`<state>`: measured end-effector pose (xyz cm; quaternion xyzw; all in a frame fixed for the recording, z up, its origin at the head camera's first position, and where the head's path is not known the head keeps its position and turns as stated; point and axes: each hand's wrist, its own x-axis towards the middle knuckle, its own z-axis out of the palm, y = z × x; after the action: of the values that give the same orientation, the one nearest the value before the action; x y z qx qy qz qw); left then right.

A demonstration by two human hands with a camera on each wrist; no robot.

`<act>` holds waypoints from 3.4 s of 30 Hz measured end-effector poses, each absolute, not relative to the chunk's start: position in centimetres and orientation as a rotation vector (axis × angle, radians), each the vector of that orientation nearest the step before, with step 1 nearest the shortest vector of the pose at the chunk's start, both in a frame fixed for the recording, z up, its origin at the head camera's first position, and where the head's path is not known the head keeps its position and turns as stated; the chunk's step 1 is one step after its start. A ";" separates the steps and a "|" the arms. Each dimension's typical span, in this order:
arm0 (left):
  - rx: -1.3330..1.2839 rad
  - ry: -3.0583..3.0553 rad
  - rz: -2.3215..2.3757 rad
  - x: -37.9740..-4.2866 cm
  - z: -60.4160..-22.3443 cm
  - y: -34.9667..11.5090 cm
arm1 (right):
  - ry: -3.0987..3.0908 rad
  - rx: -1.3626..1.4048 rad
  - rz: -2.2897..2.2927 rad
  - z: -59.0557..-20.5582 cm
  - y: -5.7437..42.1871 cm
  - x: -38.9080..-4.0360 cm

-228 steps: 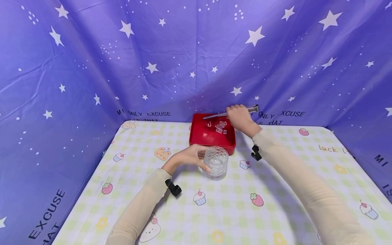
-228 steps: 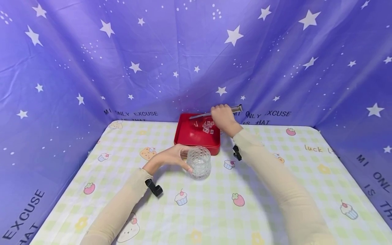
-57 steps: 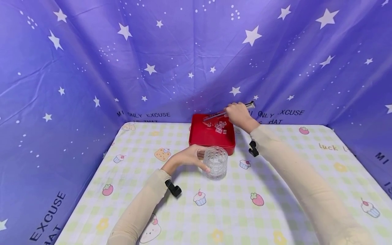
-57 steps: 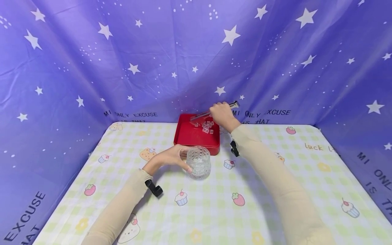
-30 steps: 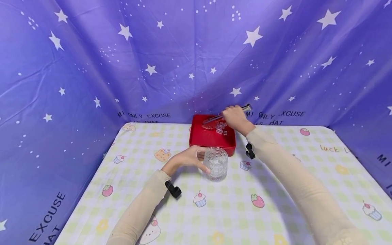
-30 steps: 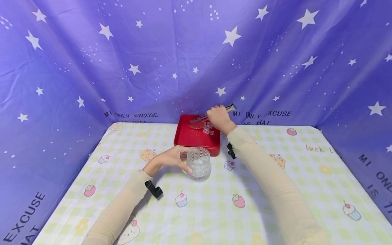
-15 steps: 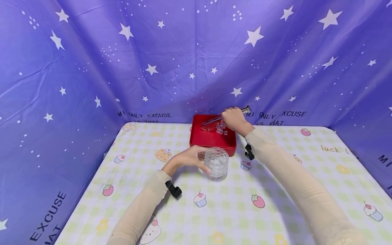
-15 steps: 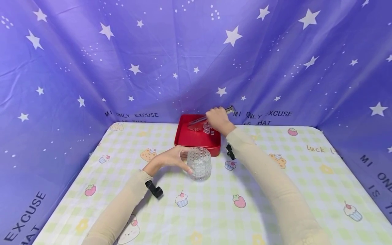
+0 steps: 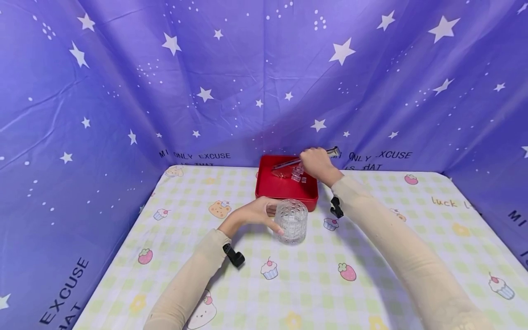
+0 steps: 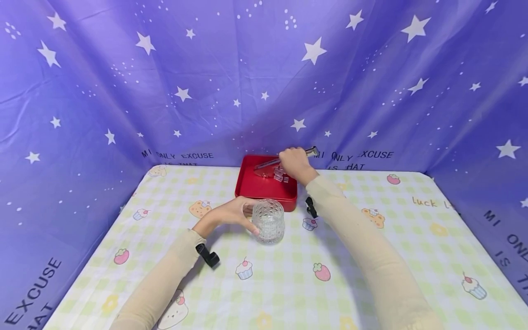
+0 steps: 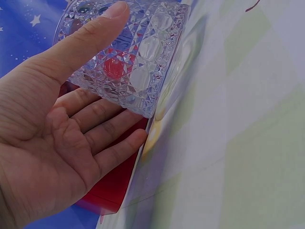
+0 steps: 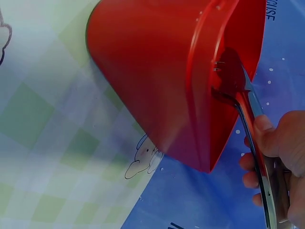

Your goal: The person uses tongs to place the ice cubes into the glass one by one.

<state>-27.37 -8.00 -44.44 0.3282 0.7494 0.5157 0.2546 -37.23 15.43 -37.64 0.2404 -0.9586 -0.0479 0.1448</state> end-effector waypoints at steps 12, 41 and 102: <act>0.878 2.031 1.403 -27.2 -44.4 -8.0 | -2.750 0.702 -0.126 -37.7 15.6 -37.2; 0.896 2.019 1.412 -27.2 -44.3 -8.0 | -2.482 0.716 -0.226 -35.9 16.8 -36.2; 0.874 2.032 1.292 -28.2 -44.0 -8.3 | -2.028 1.357 0.004 -37.4 23.6 -28.3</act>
<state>-28.24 -8.25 -44.02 0.3268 0.7601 0.4834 0.2859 -28.31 23.56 -37.42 0.5223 -0.7804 0.0015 0.3438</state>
